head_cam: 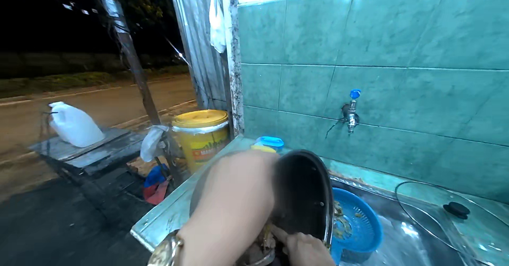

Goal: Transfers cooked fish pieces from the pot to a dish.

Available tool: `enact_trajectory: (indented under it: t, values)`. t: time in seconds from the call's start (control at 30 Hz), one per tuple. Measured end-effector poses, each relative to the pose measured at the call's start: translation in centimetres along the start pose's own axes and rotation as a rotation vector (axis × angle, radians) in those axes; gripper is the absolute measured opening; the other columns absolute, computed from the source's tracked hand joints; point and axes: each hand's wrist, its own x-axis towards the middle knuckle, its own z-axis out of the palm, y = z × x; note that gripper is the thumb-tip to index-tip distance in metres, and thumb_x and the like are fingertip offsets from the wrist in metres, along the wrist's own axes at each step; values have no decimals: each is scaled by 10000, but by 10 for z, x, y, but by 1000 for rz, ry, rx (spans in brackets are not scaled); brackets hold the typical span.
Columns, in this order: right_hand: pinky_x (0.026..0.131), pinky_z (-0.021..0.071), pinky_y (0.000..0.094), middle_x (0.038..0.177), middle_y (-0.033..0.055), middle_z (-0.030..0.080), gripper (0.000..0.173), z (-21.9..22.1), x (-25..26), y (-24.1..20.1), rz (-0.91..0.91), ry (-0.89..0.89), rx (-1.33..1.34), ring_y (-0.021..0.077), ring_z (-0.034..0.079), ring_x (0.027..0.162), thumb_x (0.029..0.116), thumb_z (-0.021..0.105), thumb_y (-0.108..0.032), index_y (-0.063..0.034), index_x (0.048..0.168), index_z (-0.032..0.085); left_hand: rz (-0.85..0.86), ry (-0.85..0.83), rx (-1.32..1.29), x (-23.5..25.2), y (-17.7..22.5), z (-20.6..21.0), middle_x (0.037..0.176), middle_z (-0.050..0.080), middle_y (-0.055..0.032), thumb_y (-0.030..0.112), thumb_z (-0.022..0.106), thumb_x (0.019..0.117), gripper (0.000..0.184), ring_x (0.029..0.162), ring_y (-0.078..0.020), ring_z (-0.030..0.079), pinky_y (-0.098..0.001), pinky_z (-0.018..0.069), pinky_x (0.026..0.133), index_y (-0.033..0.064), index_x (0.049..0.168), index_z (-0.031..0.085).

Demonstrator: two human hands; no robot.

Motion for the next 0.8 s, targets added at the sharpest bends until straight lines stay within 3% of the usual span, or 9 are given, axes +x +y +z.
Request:
enact_trajectory:
  t: [0.03, 0.1, 0.23, 0.33, 0.47, 0.6, 0.7, 0.8]
  values:
    - [979, 504, 631, 1312, 213, 667, 593, -2, -1, 3, -9, -4, 3, 440, 637, 1213, 1085, 469, -183, -396, 1615, 312, 1, -2, 6, 1, 0, 1, 934, 749, -18, 150, 638, 969, 250, 783, -197, 707, -439, 568, 670, 219, 1171, 767]
    - [989, 497, 633, 1327, 212, 660, 595, -6, -3, 8, -31, -16, -2, 439, 629, 1228, 1079, 479, -176, -393, 1611, 325, -51, -60, -15, 4, 9, -4, 998, 758, -55, 123, 631, 995, 233, 858, -232, 719, -466, 570, 758, 170, 1183, 760]
    - [981, 503, 632, 1315, 215, 661, 612, -3, 0, 11, -76, -38, -8, 441, 632, 1221, 1065, 509, -177, -323, 1625, 310, -50, -21, 59, 5, 14, 5, 884, 734, 14, 160, 670, 950, 148, 765, -170, 702, -416, 580, 661, 210, 1049, 768]
    - [947, 513, 636, 1230, 244, 688, 660, 1, -3, 10, -132, -11, -17, 465, 657, 1156, 1057, 534, -176, -288, 1642, 249, -80, -63, -11, 6, 27, -1, 1086, 754, -59, 84, 644, 979, 230, 949, -235, 725, -469, 575, 831, 133, 1172, 757]
    - [926, 518, 625, 1141, 245, 713, 659, 2, -7, 10, -228, 19, -101, 468, 676, 1102, 1074, 490, -153, -342, 1644, 221, -71, -59, -22, 5, 32, -2, 1129, 749, -65, 72, 631, 987, 233, 981, -228, 724, -443, 575, 854, 120, 1179, 752]
    - [921, 521, 617, 1164, 238, 708, 603, 8, 1, 6, -263, 23, -116, 454, 677, 1106, 1057, 508, -156, -296, 1612, 321, -81, -13, 44, 1, 30, 5, 1039, 754, -11, 132, 645, 967, 228, 887, -184, 723, -414, 592, 766, 183, 1156, 760]
    - [924, 521, 613, 1224, 230, 688, 507, 11, 9, 1, -270, 12, -112, 438, 665, 1147, 1042, 525, -159, -209, 1537, 431, -157, -82, -13, 1, 41, -3, 1141, 751, -58, 115, 626, 1007, 258, 1001, -227, 718, -440, 559, 884, 142, 1236, 743]
    - [982, 496, 619, 1317, 208, 657, 480, 10, 16, 2, -294, -7, -69, 412, 633, 1219, 1054, 544, -330, -194, 1511, 484, -158, -60, 21, -1, 39, 0, 1053, 756, -43, 139, 642, 997, 226, 917, -206, 719, -426, 576, 805, 157, 1187, 763]
